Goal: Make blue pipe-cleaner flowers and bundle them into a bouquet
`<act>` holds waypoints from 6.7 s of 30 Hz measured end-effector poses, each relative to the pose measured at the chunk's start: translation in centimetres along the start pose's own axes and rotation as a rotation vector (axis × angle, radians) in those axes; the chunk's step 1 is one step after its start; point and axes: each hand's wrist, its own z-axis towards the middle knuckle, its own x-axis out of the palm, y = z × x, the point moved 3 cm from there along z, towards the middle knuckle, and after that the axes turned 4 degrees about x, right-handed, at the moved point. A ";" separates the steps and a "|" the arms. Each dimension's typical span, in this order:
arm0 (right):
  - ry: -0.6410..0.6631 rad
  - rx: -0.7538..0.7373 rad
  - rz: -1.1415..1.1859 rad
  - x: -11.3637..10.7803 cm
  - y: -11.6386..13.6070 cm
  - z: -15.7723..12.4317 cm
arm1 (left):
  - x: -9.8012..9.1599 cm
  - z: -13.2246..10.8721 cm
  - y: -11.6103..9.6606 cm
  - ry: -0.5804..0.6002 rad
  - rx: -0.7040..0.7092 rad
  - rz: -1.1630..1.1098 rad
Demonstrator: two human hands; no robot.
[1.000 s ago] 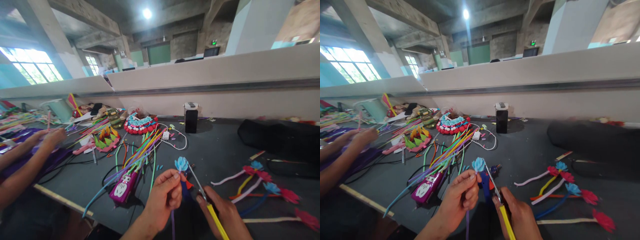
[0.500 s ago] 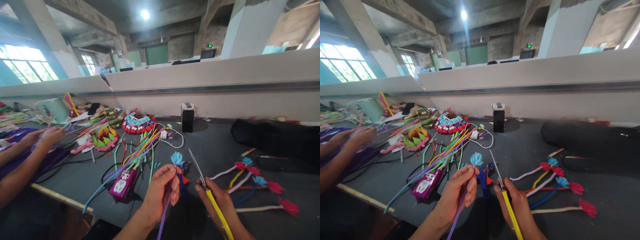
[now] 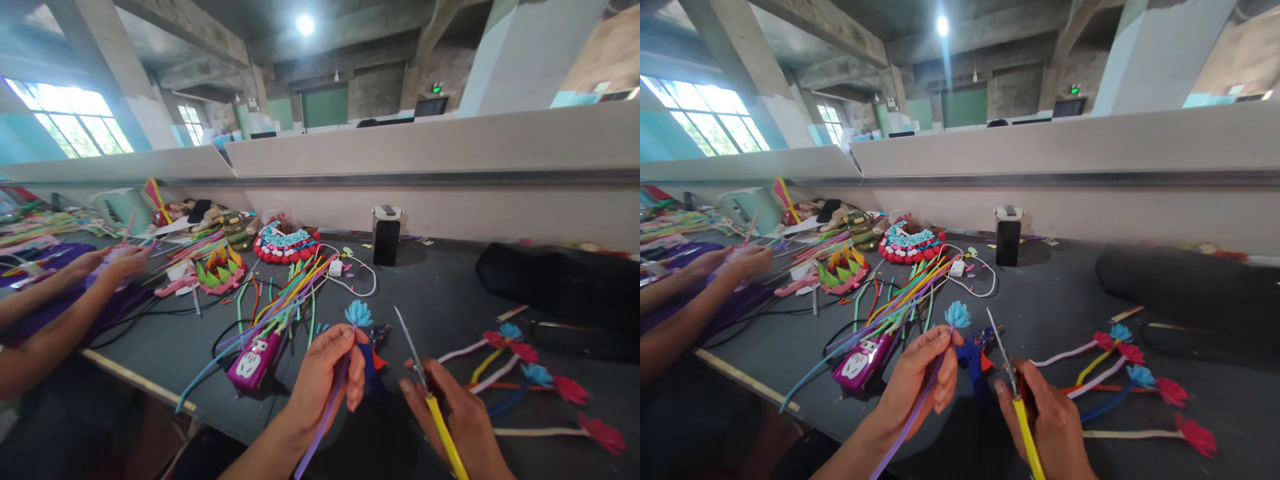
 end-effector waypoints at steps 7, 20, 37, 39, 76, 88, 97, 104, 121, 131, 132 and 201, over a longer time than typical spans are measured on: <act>-0.017 -0.124 -0.086 0.3 -0.3 -0.3 | 0.4 0.0 0.3 0.019 -0.015 0.012; 0.000 -0.169 -0.064 0.3 0.1 -0.2 | 0.4 -0.5 0.5 -0.032 0.106 0.190; 0.047 -0.128 -0.029 0.4 -0.1 -0.3 | 0.8 -0.7 0.3 -0.048 0.131 0.304; 0.047 -0.132 -0.029 0.3 0.0 -0.3 | 0.8 -0.6 0.4 -0.044 0.127 0.310; -0.142 -0.210 -0.288 -0.3 0.2 -0.5 | -0.1 -0.2 0.1 -0.174 0.152 0.250; -0.155 -0.157 -0.352 -0.1 -0.5 -0.7 | -0.1 -0.3 0.1 -0.168 0.158 0.221; -0.177 -0.215 -0.476 -0.5 -0.3 -0.6 | 0.4 -0.4 0.0 -0.156 0.136 0.217; -0.200 -0.210 -0.512 -0.5 -0.6 -0.7 | 0.2 -0.4 0.0 -0.166 0.160 0.240; -0.211 -0.164 -0.519 -0.7 -0.9 -0.6 | 0.3 -0.4 0.0 -0.193 0.179 0.305; -0.199 -0.072 -0.376 -0.7 -1.2 0.0 | -0.6 -0.1 0.2 -0.257 0.202 0.370; -0.210 -0.093 -0.369 -0.7 -1.2 0.0 | -0.6 -0.1 0.2 -0.266 0.202 0.380; 0.133 0.106 -0.393 0.3 -1.7 0.5 | -0.7 0.4 0.1 -0.086 0.017 0.134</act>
